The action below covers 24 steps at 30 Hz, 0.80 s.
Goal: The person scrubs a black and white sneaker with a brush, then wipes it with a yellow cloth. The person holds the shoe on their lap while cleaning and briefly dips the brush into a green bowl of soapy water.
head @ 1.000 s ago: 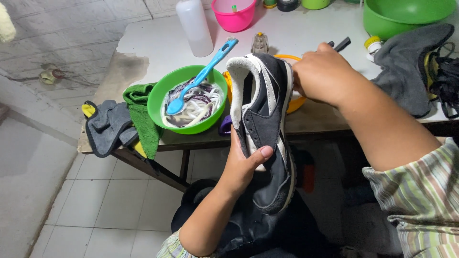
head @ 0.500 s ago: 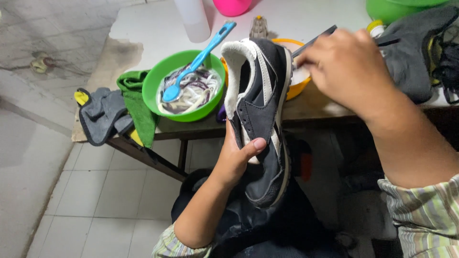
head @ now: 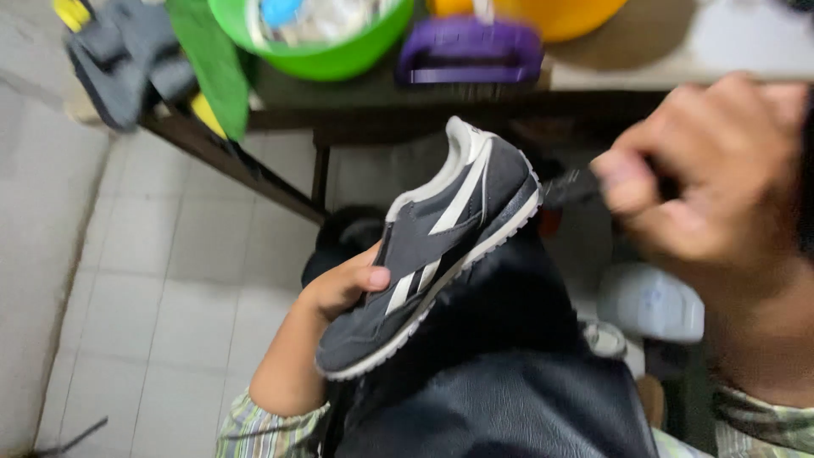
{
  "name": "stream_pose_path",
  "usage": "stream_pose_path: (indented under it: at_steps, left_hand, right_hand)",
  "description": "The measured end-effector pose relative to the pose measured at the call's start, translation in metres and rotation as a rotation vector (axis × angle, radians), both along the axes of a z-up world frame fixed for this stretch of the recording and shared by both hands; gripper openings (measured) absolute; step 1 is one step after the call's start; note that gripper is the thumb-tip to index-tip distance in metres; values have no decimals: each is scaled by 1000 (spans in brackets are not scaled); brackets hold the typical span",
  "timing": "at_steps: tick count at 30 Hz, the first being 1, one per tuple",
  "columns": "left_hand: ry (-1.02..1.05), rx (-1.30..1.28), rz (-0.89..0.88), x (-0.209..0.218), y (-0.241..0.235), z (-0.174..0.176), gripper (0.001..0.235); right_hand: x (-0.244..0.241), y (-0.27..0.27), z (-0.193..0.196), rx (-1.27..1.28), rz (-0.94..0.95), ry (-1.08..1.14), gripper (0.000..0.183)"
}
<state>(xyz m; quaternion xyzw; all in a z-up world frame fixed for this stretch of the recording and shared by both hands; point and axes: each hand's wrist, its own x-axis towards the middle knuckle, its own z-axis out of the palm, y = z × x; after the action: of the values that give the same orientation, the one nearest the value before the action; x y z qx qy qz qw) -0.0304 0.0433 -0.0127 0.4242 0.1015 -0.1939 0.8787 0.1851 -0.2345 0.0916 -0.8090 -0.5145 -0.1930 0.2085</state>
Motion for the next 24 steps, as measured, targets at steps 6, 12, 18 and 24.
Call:
stream_pose_path:
  at_steps: [6, 12, 18, 24]
  left_hand:
    - [471, 40, -17, -28, -33, -144, 83]
    - [453, -9, 171, -30, -72, -147, 53]
    - [376, 79, 132, -29, -83, -135, 77]
    - [324, 118, 98, -31, -89, -146, 79]
  right_hand:
    - [-10, -2, -155, -71, 38, -138, 46]
    - [-56, 14, -232, 125, 113, -4, 36]
    - [13, -22, -287, 45, 34, 32, 38]
    - [-47, 1, -253, 110, 196, -19, 37]
